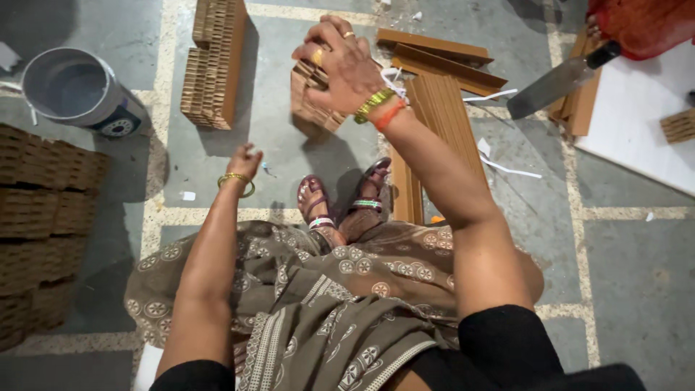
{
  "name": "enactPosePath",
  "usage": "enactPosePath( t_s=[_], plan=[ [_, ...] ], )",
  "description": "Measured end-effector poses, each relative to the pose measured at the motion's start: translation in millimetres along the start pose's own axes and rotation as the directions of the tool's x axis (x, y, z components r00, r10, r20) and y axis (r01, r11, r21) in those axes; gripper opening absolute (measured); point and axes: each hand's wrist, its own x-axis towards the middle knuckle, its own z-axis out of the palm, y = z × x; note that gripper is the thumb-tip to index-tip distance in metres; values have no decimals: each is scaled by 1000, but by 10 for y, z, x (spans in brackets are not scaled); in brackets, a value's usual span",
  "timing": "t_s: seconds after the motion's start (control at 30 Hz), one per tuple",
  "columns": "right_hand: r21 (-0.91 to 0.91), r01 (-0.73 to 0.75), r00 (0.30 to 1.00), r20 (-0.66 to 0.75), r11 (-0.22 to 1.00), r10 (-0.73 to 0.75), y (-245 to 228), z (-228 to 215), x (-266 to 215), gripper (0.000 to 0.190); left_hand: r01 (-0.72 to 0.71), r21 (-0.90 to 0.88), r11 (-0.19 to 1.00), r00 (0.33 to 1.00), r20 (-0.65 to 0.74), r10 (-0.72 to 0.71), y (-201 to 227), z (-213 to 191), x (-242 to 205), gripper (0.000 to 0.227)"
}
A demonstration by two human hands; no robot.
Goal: The person sits on the floor and assembles small cardboard boxes by hand. They pick up flat cardboard pieces, fold them into shape, and press the edges to secure the structure. The person handles multiple pieces sequentially, stacking the finished boxes nearby.
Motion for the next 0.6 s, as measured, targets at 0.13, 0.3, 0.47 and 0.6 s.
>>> enactPosePath(
  t_s=[0.13,0.3,0.47,0.6],
  plan=[
    [46,188,980,-79,981,-184,272,146,-284,40,-93,-358,929,906,-418,-70,-121,-371,203,39],
    [12,-240,960,149,971,235,1222,690,-1233,31,-10,-540,842,877,-410,-252,-229,-540,263,35],
    [7,-524,821,272,852,502,1793,1252,-2150,36,-10,-375,927,877,-449,-173,-202,-442,224,31],
    [32,-632,712,418,774,564,1973,1698,-2549,37,-66,-270,961,795,-596,-113,-74,-440,139,30]
  ],
)
